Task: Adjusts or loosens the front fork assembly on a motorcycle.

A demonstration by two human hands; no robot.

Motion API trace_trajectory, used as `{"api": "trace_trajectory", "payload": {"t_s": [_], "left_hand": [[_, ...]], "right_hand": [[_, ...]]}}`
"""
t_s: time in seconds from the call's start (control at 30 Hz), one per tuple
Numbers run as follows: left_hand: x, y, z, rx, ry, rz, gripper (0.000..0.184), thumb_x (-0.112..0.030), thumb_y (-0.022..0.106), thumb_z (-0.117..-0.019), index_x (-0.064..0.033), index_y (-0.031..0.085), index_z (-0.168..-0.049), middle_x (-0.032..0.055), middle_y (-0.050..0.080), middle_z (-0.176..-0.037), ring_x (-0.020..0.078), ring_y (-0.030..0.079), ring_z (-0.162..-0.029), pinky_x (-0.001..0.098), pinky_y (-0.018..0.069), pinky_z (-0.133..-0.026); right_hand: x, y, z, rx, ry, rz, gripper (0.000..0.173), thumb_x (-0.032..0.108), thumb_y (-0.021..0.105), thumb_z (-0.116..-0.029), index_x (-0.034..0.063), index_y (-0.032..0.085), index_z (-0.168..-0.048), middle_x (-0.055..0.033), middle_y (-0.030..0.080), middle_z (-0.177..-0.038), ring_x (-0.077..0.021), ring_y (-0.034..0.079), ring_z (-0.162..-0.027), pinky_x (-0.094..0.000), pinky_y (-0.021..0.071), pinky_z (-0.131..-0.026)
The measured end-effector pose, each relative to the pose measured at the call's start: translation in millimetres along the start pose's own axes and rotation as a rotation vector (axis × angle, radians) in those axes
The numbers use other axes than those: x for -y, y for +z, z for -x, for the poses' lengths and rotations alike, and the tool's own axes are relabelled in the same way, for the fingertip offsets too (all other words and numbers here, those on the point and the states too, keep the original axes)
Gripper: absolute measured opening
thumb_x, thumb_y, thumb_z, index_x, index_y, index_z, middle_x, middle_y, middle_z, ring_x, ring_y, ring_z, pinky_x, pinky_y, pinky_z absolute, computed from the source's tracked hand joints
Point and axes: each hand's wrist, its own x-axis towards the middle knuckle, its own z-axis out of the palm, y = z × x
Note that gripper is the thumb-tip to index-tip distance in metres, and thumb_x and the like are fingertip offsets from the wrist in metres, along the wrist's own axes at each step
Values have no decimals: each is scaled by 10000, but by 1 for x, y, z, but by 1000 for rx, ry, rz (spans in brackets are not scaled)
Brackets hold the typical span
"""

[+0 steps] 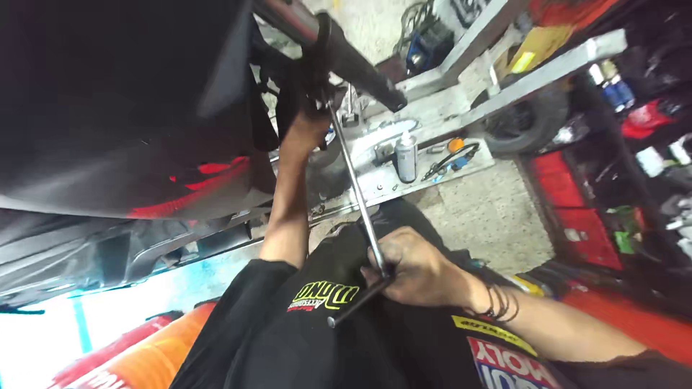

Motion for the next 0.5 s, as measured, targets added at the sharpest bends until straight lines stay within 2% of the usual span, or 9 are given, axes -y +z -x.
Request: {"api": "trace_trajectory", "payload": {"t_s": [0.07,0.1,0.13,0.17,0.23,0.3,0.37,0.43,0.5], "left_hand": [[-6,-6,38,-77,-100,-128,650,-466,674,-961,15,547,-1380,154,713,-1138,206,705,-1013,455,579,-919],[-1,-5,60,-125,-58,-111,739,-497,689,-931,8,494,-1434,159,677,-1241,210,676,-1108,456,566,-969],[0,-5,83,-136,0,-54,854,-492,718,-906,-9,383,-1526,166,563,-1428,223,567,-1297,452,489,-1089],[3,-4,103,-165,178,56,865,-448,754,-892,-15,369,-1535,178,489,-1502,253,493,-1384,455,452,-1145],[-5,-1,145,-183,494,406,658,-455,755,-884,-143,532,-1418,91,569,-1433,262,534,-1342,469,479,-1105],[-33,-3,181,-30,624,706,602,-599,680,-888,-214,595,-1342,4,658,-1318,216,599,-1265,413,499,-1087],[-48,1,198,221,711,888,642,-576,702,-896,-152,579,-1362,71,698,-1255,273,642,-1223,432,527,-1076],[-59,8,203,401,770,842,539,-468,667,-974,-96,573,-1353,114,719,-1219,263,663,-1208,408,525,-1078],[-64,25,208,321,797,836,264,-274,657,-1008,-44,629,-1134,134,702,-1005,225,694,-1002,354,569,-931]], "right_hand": [[-3,1,0,-30,-25,7,301,259,722,-880,137,580,-644,23,543,-578,-83,533,-553,-301,428,-512],[-5,3,1,-56,-37,15,317,286,731,-900,137,583,-663,20,553,-593,-88,546,-564,-303,448,-518],[-6,5,2,-78,-40,32,320,321,740,-909,141,595,-687,20,568,-612,-89,557,-576,-303,465,-523],[-7,6,3,-93,-32,58,327,364,740,-913,151,606,-705,27,576,-628,-83,561,-582,-300,468,-523],[-4,7,8,-112,-1,113,337,413,716,-923,159,630,-719,31,594,-646,-80,570,-582,-304,464,-512],[-4,8,14,-169,28,124,299,377,696,-915,146,641,-731,21,610,-657,-87,581,-583,-317,464,-504],[-8,11,21,-233,72,53,263,374,687,-881,146,647,-755,34,612,-659,-64,580,-590,-301,471,-513],[-7,14,25,-245,88,-43,336,392,636,-934,115,624,-745,2,594,-662,-84,572,-611,-309,467,-554],[-3,14,26,-248,111,-23,326,322,595,-944,66,622,-743,-60,599,-676,-140,581,-645,-352,462,-614]]}}
